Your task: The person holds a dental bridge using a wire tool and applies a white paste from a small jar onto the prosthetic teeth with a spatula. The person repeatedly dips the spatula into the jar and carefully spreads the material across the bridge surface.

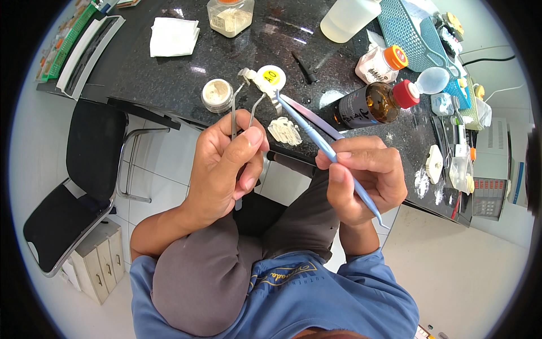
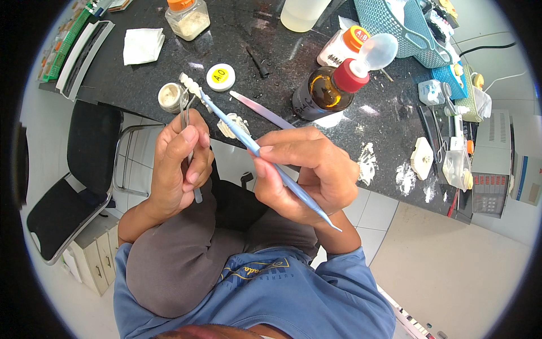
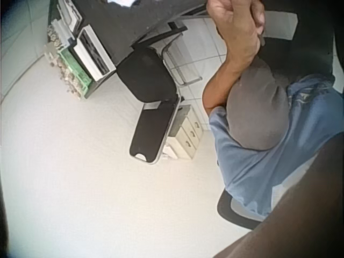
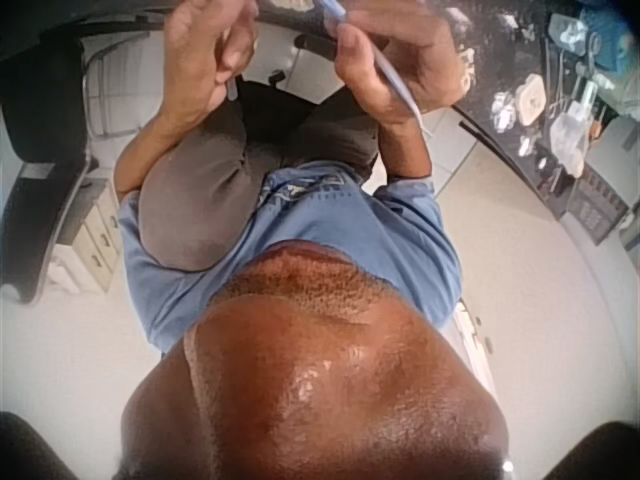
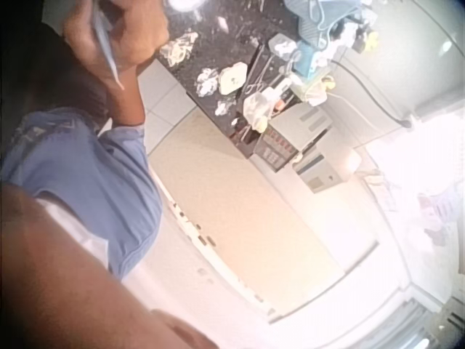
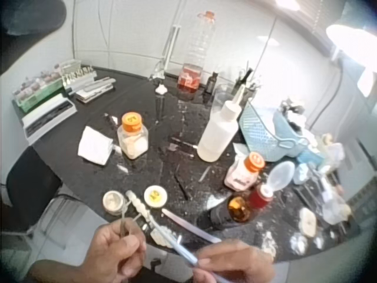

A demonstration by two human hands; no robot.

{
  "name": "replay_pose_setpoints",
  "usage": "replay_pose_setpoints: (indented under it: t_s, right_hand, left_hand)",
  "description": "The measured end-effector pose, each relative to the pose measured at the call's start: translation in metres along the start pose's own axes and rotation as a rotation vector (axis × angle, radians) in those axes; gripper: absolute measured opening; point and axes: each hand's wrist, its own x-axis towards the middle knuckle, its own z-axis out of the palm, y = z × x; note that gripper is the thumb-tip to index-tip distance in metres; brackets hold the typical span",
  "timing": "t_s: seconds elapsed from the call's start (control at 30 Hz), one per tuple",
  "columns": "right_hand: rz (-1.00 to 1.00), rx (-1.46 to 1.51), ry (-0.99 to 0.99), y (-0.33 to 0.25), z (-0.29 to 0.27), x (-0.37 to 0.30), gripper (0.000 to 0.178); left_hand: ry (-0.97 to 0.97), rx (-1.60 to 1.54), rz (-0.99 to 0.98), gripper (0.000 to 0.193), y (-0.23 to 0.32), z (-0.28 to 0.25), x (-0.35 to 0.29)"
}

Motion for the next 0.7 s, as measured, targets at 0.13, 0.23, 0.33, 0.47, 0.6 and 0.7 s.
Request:
replay_pose_setpoints:
  t_s: [0.13, 0.23, 0.33, 0.47, 0.6, 0.7]
  right_hand:
    - [0.005, 0.020, 0.012, 0.0008, -0.0007, 0.0002, 0.016]
    - [-0.010, -0.012, -0.026, -0.0003, -0.0002, 0.0004, 0.016]
    - [0.033, 0.054, 0.021, -0.0003, -0.0006, 0.0001, 0.016]
    - [-0.018, 0.017, -0.051, 0.0007, -0.0014, -0.0006, 0.017]
    - [0.012, 0.017, -0.003, 0.0020, -0.0022, -0.0005, 0.017]
    - [-0.030, 0.005, -0.041, 0.0023, -0.0013, -0.0015, 0.017]
  left_hand:
    - [0.006, 0.004, 0.004, 0.016, 0.0005, -0.0015, -0.0004]
    - [-0.027, -0.001, -0.003, 0.016, -0.0012, -0.0035, 0.0007]
    - [0.009, 0.014, 0.006, 0.016, 0.0003, 0.0012, -0.0001]
    - [0.014, 0.023, -0.001, 0.016, 0.0002, -0.0007, -0.0004]
    - [0.043, 0.020, 0.012, 0.017, 0.0008, 0.0021, -0.0003]
    - [0.005, 0.020, 0.001, 0.017, 0.0008, 0.0002, 0.0002]
